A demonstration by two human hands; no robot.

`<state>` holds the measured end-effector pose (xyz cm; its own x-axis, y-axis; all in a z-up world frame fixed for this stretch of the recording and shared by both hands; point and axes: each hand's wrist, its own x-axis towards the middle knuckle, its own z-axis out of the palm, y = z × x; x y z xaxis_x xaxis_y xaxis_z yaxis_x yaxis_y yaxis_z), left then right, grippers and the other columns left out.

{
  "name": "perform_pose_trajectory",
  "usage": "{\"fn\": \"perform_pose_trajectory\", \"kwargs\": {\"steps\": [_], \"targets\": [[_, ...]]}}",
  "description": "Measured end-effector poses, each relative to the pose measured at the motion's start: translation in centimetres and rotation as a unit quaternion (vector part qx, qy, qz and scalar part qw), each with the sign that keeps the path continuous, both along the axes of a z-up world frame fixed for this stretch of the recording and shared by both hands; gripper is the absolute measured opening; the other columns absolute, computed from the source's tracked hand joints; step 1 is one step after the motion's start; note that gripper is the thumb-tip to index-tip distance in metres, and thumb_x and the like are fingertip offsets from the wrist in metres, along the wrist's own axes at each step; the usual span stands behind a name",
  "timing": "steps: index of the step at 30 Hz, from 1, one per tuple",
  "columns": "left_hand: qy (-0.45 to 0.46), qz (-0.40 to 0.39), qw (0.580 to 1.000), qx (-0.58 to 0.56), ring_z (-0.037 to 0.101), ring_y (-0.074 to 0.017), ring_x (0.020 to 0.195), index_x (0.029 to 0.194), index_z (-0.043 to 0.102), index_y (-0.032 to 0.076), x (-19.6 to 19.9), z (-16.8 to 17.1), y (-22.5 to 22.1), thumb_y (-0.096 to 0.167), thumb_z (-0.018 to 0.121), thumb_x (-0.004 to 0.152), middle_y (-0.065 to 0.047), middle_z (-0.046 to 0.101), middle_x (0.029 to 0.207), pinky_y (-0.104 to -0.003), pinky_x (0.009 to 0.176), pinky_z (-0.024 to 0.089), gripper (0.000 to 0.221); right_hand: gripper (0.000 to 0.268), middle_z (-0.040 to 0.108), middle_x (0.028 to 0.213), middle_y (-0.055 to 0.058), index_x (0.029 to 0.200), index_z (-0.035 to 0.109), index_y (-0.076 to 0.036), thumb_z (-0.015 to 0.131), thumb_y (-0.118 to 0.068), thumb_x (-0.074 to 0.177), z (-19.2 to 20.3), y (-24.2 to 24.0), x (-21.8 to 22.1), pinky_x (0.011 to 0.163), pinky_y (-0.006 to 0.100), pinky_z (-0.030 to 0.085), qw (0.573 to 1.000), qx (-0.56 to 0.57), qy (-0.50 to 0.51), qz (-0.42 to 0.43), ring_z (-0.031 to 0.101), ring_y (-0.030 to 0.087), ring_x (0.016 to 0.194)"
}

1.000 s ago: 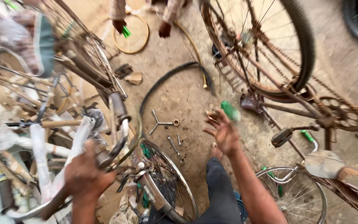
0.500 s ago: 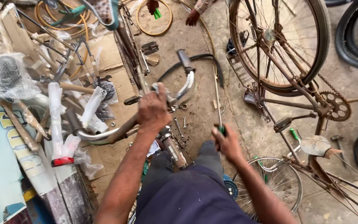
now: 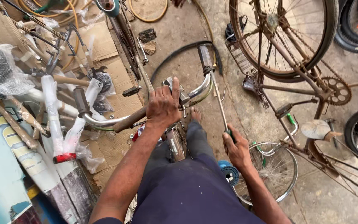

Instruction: The person uses a hammer and a screwdriver to loosen and adjust the components of a bicycle handlebar, striking the tools to dislodge parts and then repositioning the metal bars by hand.

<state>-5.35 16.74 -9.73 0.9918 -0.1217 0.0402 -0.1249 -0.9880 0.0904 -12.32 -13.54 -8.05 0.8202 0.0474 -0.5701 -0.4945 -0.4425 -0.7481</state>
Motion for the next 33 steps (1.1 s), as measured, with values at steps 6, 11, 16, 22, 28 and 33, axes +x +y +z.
{"fn": "perform_pose_trajectory", "kwargs": {"steps": [6, 11, 16, 22, 28, 33], "targets": [[-0.05, -0.005, 0.999, -0.009, 0.061, -0.032, 0.071, 0.148, 0.039, -0.005, -0.5, 0.1, -0.1, 0.042, 0.07, 0.084, -0.018, 0.059, 0.083, -0.047, 0.063, 0.048, 0.086, 0.043, 0.056, 0.073, 0.002, 0.142, 0.059, -0.008, 0.061, -0.019, 0.1, -0.7, -1.2, 1.6, 0.05, 0.027, 0.044, 0.998, 0.015, 0.064, -0.006, 0.051, 0.009, 0.058], [-0.044, -0.007, 0.999, -0.007, 0.062, -0.0312, 0.077, 0.15, 0.038, -0.006, -0.8, -0.1, 0.0, 0.03, 0.07, 0.077, -0.017, 0.06, 0.088, -0.046, 0.066, 0.051, 0.088, 0.049, 0.061, 0.074, 0.003, 0.148, 0.053, -0.011, 0.057, -0.024, 0.101, 0.6, -3.4, 3.2, 0.046, 0.026, 0.049, 0.989, -0.103, 0.008, 0.11, 0.053, 0.011, 0.056], [-0.001, -0.016, 1.0, 0.004, 0.062, -0.0297, 0.072, 0.149, 0.04, -0.007, -0.4, -0.1, 0.3, 0.022, 0.067, 0.072, -0.019, 0.06, 0.084, -0.042, 0.058, 0.05, 0.087, 0.046, 0.065, 0.075, 0.003, 0.146, 0.053, -0.009, 0.054, -0.028, 0.104, -0.1, -1.7, 3.8, 0.041, 0.029, 0.046, 0.96, -0.189, -0.105, 0.18, 0.053, 0.013, 0.051], [-0.07, -0.024, 0.997, -0.016, 0.06, -0.0286, 0.075, 0.15, 0.039, -0.006, -0.7, 0.1, 0.5, 0.022, 0.066, 0.08, -0.016, 0.059, 0.089, -0.045, 0.066, 0.049, 0.08, 0.045, 0.062, 0.071, 0.006, 0.143, 0.058, -0.009, 0.062, -0.022, 0.1, -0.7, 1.0, 10.2, 0.043, 0.027, 0.044, 0.995, -0.028, 0.0, 0.097, 0.053, 0.01, 0.053], [0.029, -0.036, 0.998, 0.039, 0.058, -0.0244, 0.07, 0.151, 0.042, -0.011, -0.3, 0.8, 0.3, 0.032, 0.061, 0.093, -0.014, 0.06, 0.084, -0.041, 0.059, 0.045, 0.074, 0.02, 0.064, 0.077, 0.003, 0.11, 0.073, -0.004, 0.07, -0.021, 0.101, -4.3, 0.6, 12.2, 0.049, 0.025, 0.041, 0.994, 0.073, -0.029, -0.069, 0.054, 0.009, 0.06], [-0.059, -0.021, 0.998, -0.006, 0.058, -0.0266, 0.073, 0.146, 0.043, -0.008, -0.6, 0.8, -0.1, 0.065, 0.06, 0.09, -0.015, 0.059, 0.083, -0.043, 0.063, 0.045, 0.094, 0.029, 0.05, 0.065, -0.001, 0.078, 0.058, -0.008, 0.07, -0.025, 0.099, -14.0, 0.2, 17.3, 0.043, 0.03, 0.041, 0.934, 0.116, -0.08, -0.328, 0.047, 0.012, 0.053]]}}
